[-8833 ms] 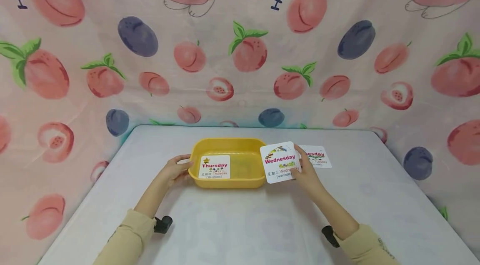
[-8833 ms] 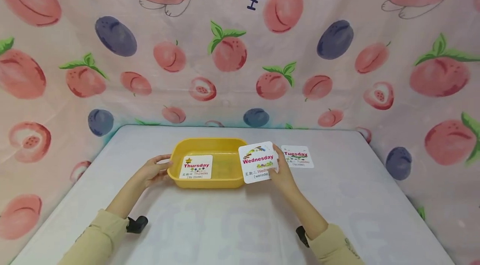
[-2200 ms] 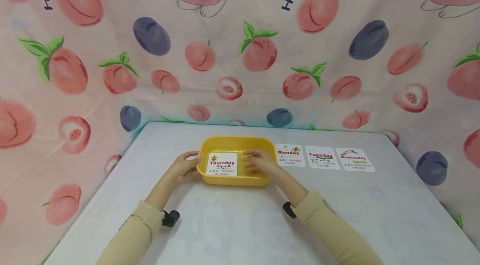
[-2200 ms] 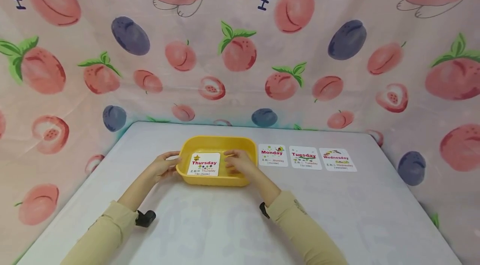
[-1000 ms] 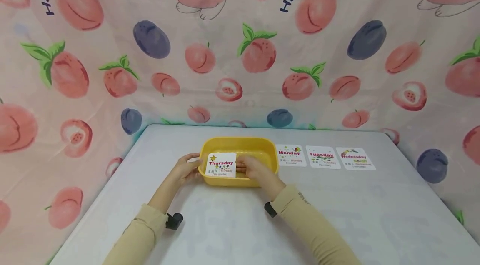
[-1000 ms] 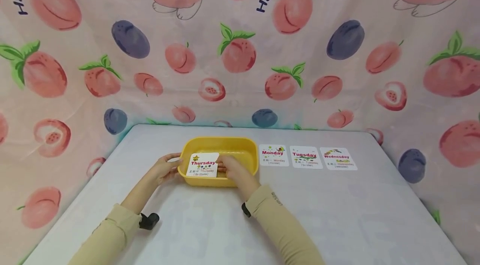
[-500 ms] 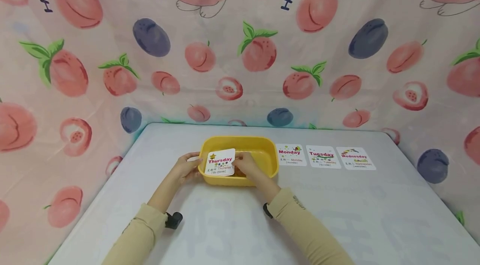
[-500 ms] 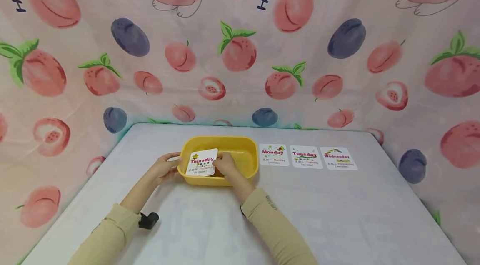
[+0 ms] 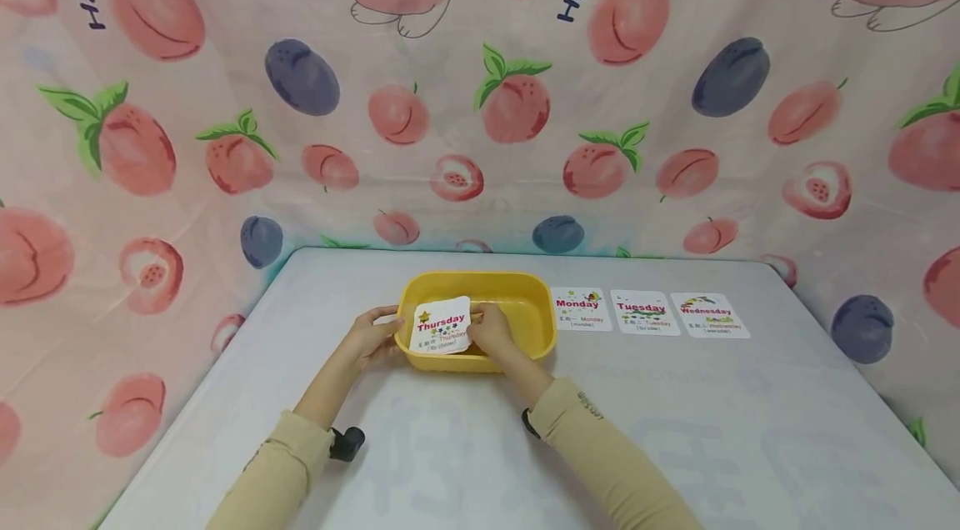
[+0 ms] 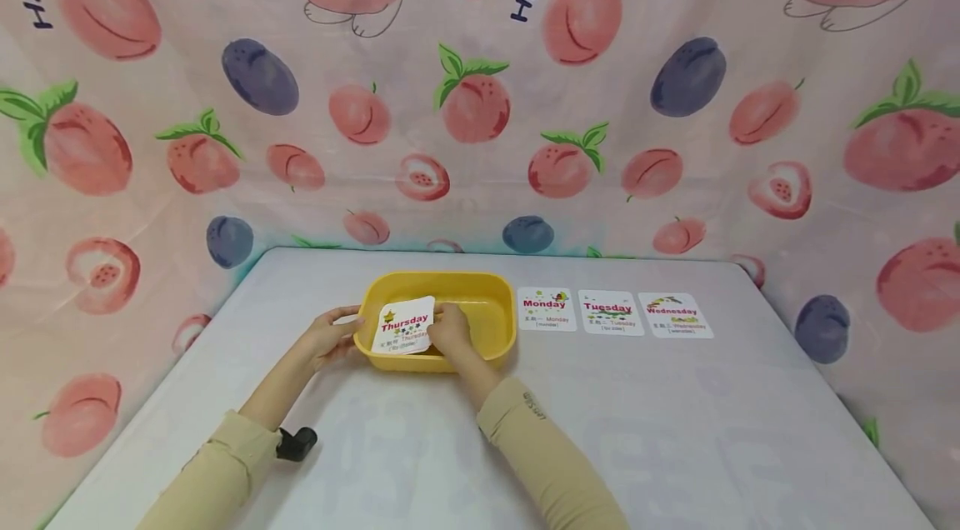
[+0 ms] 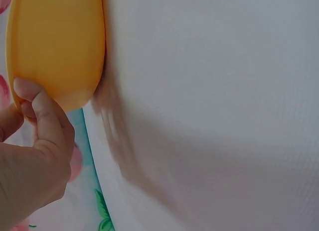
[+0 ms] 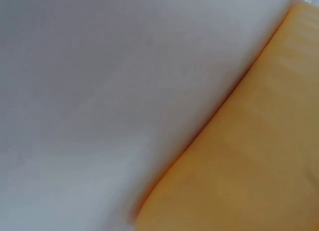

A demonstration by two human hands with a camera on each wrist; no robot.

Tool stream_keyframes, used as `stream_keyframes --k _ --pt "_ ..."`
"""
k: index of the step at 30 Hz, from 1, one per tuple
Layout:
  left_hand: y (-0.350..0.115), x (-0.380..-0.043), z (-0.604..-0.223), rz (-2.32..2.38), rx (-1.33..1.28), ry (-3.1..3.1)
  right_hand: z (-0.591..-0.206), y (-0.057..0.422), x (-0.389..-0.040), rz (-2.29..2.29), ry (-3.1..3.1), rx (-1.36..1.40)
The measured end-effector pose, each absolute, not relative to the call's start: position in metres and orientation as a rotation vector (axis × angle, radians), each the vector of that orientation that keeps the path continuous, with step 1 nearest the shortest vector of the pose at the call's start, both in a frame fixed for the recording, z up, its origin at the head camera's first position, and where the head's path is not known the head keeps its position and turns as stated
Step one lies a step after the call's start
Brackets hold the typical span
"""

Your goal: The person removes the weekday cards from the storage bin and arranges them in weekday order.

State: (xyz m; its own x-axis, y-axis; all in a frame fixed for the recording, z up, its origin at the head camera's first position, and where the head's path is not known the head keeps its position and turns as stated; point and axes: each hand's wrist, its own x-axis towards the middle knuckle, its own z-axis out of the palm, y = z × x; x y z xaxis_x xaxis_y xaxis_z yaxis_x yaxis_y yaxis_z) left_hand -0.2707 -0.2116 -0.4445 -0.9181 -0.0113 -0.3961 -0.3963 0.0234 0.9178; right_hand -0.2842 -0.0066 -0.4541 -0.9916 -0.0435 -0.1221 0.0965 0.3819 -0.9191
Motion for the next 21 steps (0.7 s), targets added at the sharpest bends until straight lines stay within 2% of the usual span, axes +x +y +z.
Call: stream_keyframes --k 6,21 --pt "-0.2096 -0.2728 -0.4433 1.969 -0.413 2.039 -0.4519 -0.0064 -0.2880 -1.690 2.546 0.179" --pt "-0.2100 -0.2724 -0.4442 1.993 -0.420 2.014 -0.4509 -0.0059 -0.2910 -1.690 2.506 0.135"
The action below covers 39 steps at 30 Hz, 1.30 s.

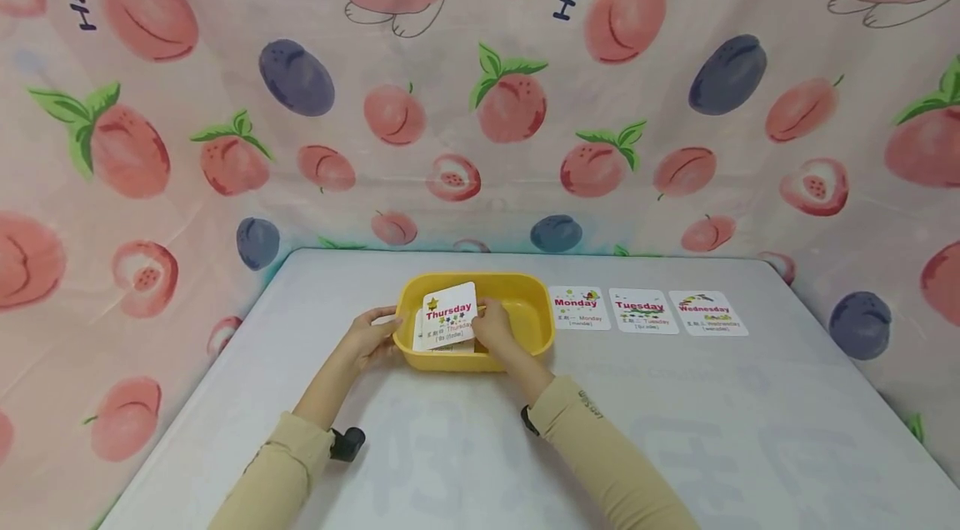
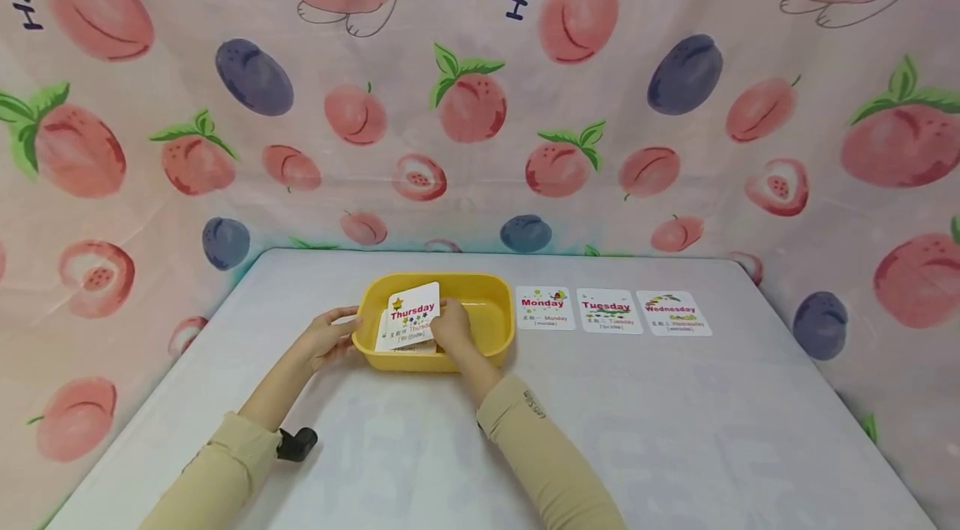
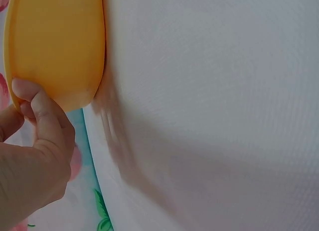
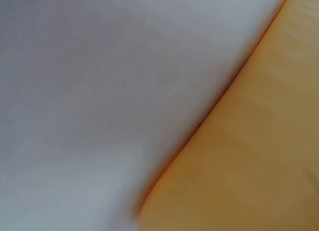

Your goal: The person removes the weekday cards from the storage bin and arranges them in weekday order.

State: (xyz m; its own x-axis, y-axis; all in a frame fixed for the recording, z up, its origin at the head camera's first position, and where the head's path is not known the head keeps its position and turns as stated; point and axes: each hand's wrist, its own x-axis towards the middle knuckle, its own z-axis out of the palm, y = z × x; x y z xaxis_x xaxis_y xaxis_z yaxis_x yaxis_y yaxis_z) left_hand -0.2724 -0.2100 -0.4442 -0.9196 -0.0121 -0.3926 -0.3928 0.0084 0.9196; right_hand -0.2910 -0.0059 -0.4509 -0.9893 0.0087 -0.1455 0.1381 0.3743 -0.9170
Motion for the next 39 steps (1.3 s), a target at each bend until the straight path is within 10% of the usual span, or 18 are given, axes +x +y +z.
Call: stream_keyframes --k 39 --pt "-0.212 -0.272 -0.437 1.926 -0.406 2.041 -0.436 0.017 -0.288 -1.834 2.379 0.010"
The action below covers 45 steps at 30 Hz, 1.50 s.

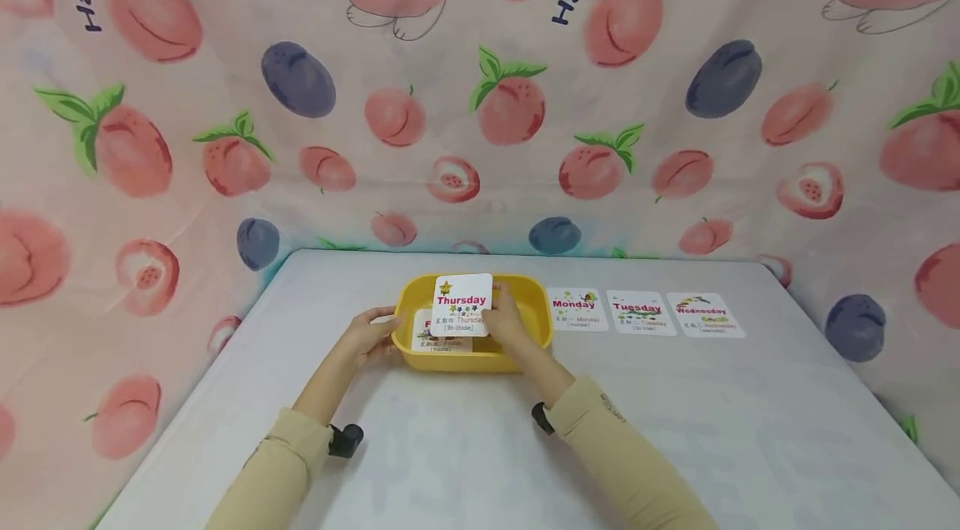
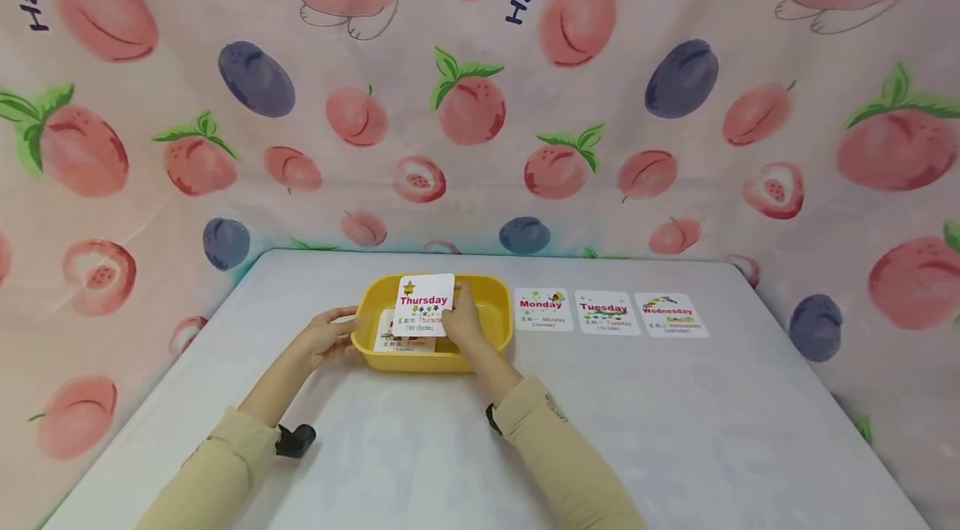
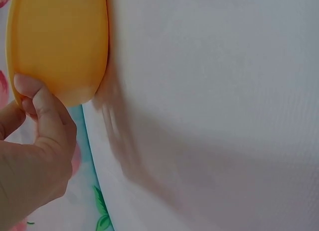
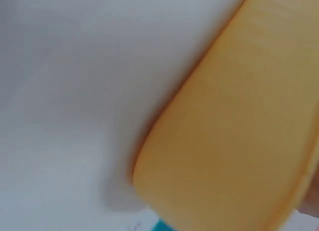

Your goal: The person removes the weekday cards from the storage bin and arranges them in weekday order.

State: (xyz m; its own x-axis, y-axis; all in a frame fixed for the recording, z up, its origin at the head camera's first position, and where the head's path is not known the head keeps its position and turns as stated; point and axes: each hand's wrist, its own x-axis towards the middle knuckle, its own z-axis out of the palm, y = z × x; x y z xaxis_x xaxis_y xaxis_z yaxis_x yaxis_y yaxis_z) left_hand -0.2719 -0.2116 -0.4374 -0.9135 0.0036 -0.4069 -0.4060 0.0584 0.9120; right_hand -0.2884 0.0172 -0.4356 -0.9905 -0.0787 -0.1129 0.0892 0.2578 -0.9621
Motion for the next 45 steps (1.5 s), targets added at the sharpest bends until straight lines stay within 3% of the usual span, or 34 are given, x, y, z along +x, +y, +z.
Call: stream_keyframes --k 7,27,45 --pt "-0.214 -0.268 -0.433 1.925 -0.387 2.042 -0.419 0.039 -0.274 -1.702 2.559 -0.133" --pt "-0.218 -0.260 -0.446 1.949 -0.350 2.021 -0.409 0.100 -0.228 -1.670 2.595 -0.173" --pt "-0.211 -0.270 -0.435 1.886 -0.308 2.028 -0.404 0.171 -0.217 -1.685 2.464 -0.049"
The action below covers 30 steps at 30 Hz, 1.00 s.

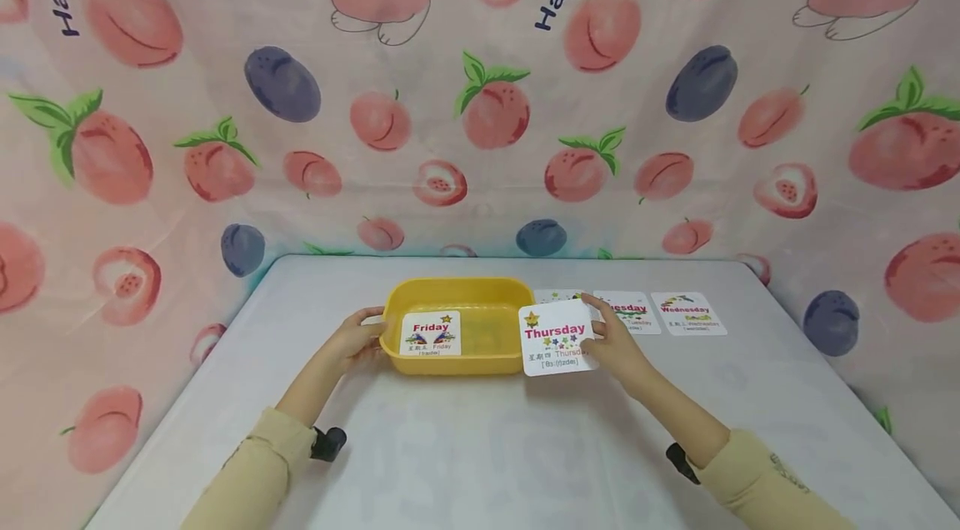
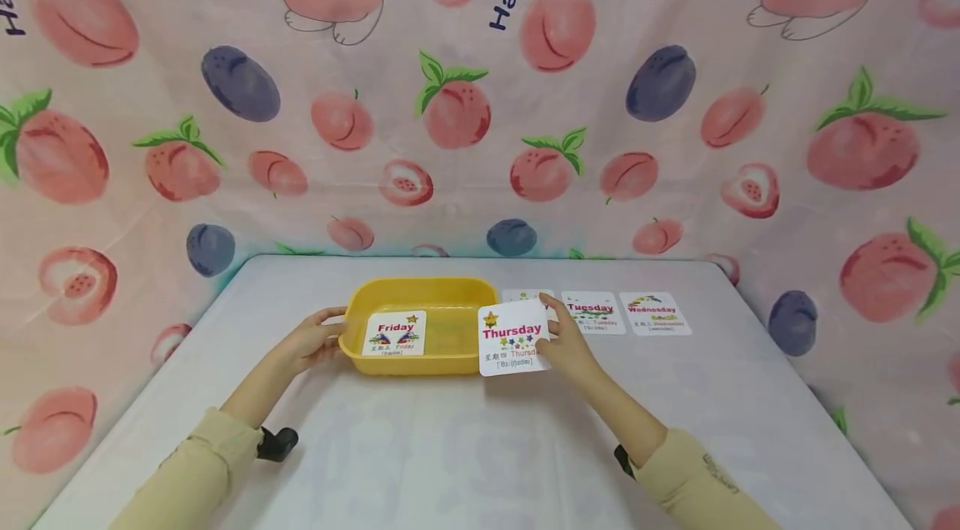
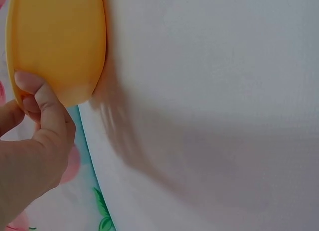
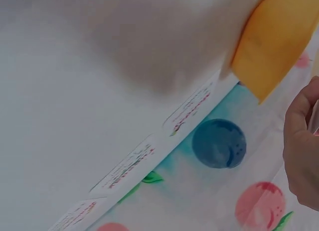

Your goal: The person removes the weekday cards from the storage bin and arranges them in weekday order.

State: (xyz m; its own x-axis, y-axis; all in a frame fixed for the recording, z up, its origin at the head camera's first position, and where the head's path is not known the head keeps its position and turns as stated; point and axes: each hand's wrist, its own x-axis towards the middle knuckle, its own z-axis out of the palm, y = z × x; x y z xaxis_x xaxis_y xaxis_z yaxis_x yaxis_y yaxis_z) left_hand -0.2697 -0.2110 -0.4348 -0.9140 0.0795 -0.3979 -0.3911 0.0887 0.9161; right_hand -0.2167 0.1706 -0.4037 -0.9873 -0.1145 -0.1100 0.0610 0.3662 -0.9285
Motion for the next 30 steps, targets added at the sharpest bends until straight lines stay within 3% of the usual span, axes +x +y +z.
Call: stream_keyframes --k 14,30 --pt "-0.213 -0.270 -0.439 1.942 -0.320 1.970 -0.413 0.211 -0.214 -1.645 2.432 -0.124" --pt "-0.215 -0.272 -0.443 1.954 -0.313 1.968 -0.429 0.221 -0.225 -1.690 2.318 -0.079"
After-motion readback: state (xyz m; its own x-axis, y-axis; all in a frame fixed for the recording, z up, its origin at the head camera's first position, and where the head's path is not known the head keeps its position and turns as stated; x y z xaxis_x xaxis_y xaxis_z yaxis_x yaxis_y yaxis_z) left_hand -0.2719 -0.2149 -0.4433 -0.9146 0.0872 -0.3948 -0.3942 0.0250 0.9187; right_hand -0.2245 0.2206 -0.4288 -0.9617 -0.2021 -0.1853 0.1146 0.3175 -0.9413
